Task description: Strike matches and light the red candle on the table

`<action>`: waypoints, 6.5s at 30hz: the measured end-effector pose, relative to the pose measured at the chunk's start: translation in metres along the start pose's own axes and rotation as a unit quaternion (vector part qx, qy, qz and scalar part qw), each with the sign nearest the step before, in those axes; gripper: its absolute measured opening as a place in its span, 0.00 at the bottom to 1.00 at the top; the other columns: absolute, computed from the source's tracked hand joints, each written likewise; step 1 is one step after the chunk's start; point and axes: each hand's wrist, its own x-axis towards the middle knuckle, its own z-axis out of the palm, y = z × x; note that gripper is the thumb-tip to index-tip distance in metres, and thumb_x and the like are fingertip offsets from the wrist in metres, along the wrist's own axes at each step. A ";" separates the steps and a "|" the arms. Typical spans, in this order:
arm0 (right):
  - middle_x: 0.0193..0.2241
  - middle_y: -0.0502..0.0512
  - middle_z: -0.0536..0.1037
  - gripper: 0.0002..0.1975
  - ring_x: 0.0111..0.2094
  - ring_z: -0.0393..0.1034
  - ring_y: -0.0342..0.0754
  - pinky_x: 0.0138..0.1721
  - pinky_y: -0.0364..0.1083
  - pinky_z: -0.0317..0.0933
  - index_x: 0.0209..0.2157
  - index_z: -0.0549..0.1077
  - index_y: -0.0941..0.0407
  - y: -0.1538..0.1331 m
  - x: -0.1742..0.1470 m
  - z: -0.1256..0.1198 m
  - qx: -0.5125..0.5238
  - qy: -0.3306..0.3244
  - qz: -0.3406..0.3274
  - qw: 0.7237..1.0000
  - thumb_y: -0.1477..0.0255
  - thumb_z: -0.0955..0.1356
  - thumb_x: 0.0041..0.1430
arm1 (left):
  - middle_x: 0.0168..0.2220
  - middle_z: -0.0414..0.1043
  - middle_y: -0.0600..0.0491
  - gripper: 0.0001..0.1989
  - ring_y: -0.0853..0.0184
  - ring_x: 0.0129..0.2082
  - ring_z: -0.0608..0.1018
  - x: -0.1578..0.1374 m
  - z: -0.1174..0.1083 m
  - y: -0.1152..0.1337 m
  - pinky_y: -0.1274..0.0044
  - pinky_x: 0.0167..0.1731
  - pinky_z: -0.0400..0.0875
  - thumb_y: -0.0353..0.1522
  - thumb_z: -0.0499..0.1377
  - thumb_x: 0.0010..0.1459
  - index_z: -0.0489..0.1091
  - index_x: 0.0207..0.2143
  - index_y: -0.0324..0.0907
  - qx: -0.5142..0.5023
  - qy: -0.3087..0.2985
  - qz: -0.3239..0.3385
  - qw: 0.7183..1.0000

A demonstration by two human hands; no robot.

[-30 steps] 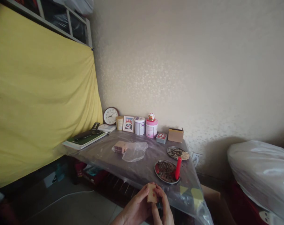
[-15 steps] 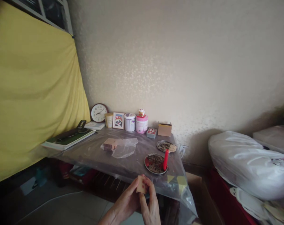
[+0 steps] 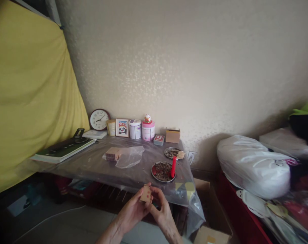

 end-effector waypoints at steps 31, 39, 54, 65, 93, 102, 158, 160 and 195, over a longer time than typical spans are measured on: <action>0.25 0.50 0.74 0.13 0.26 0.68 0.44 0.33 0.42 0.62 0.35 0.75 0.56 0.008 0.000 -0.025 -0.186 -0.012 -0.013 0.982 0.63 0.63 0.58 | 0.31 0.75 0.46 0.20 0.70 0.22 0.73 -0.006 -0.008 0.002 0.79 0.21 0.60 0.34 0.52 0.55 0.64 0.50 0.36 0.268 0.004 -0.033 0.963; 0.24 0.50 0.76 0.10 0.27 0.70 0.45 0.32 0.41 0.61 0.29 0.75 0.56 0.010 -0.001 -0.026 -0.291 -0.050 -0.013 0.955 0.72 0.63 0.56 | 0.28 0.77 0.47 0.21 0.66 0.23 0.74 -0.005 -0.014 0.004 0.76 0.21 0.63 0.36 0.53 0.53 0.67 0.48 0.35 0.428 0.053 -0.015 0.902; 0.26 0.50 0.78 0.09 0.28 0.71 0.46 0.31 0.41 0.61 0.28 0.75 0.55 0.009 -0.001 -0.025 -0.306 -0.080 -0.015 0.949 0.77 0.63 0.54 | 0.26 0.75 0.48 0.22 0.67 0.22 0.73 -0.005 -0.015 0.006 0.79 0.17 0.60 0.38 0.50 0.53 0.67 0.48 0.37 0.492 0.027 -0.011 0.870; 0.27 0.51 0.79 0.10 0.29 0.72 0.46 0.31 0.41 0.62 0.29 0.76 0.55 0.014 -0.001 -0.027 -0.279 -0.095 0.004 0.956 0.77 0.63 0.52 | 0.24 0.73 0.50 0.22 0.68 0.20 0.70 -0.004 -0.012 0.007 0.79 0.17 0.58 0.36 0.50 0.51 0.68 0.46 0.36 0.518 0.016 -0.005 0.855; 0.22 0.48 0.74 0.05 0.22 0.60 0.39 0.23 0.38 0.52 0.25 0.69 0.58 0.008 -0.007 -0.030 -0.253 -0.127 0.084 0.955 0.73 0.64 0.52 | 0.23 0.71 0.54 0.20 0.70 0.19 0.70 -0.009 -0.008 0.009 0.81 0.19 0.59 0.33 0.48 0.50 0.68 0.44 0.41 0.545 -0.047 -0.042 0.836; 0.20 0.46 0.71 0.07 0.22 0.62 0.39 0.24 0.38 0.53 0.25 0.67 0.57 0.013 -0.004 -0.034 -0.129 -0.090 0.110 0.981 0.69 0.67 0.52 | 0.22 0.73 0.52 0.19 0.70 0.19 0.69 -0.013 0.005 0.015 0.83 0.15 0.52 0.37 0.49 0.51 0.68 0.42 0.40 0.540 0.000 -0.028 0.841; 0.22 0.48 0.74 0.10 0.22 0.67 0.40 0.29 0.40 0.64 0.21 0.67 0.56 0.006 0.002 -0.044 0.235 0.141 0.171 0.946 0.69 0.73 0.42 | 0.56 0.60 0.47 0.25 0.56 0.52 0.65 -0.023 0.007 0.022 0.66 0.50 0.58 0.30 0.65 0.44 0.67 0.47 0.45 0.402 -0.161 0.011 0.901; 0.28 0.49 0.77 0.11 0.24 0.69 0.40 0.31 0.41 0.65 0.22 0.68 0.56 0.005 0.002 -0.046 0.248 0.163 0.153 0.943 0.69 0.74 0.41 | 0.57 0.58 0.46 0.24 0.55 0.54 0.65 -0.023 0.007 0.022 0.66 0.50 0.59 0.30 0.64 0.45 0.67 0.47 0.46 0.394 -0.165 0.020 0.904; 0.37 0.54 0.78 0.13 0.40 0.72 0.52 0.43 0.43 0.63 0.35 0.76 0.52 0.019 -0.002 -0.013 -0.167 0.192 -0.065 0.965 0.59 0.68 0.52 | 0.37 0.72 0.50 0.17 0.65 0.38 0.72 -0.009 0.004 0.016 0.75 0.39 0.62 0.32 0.64 0.46 0.67 0.40 0.41 0.292 -0.060 0.146 0.943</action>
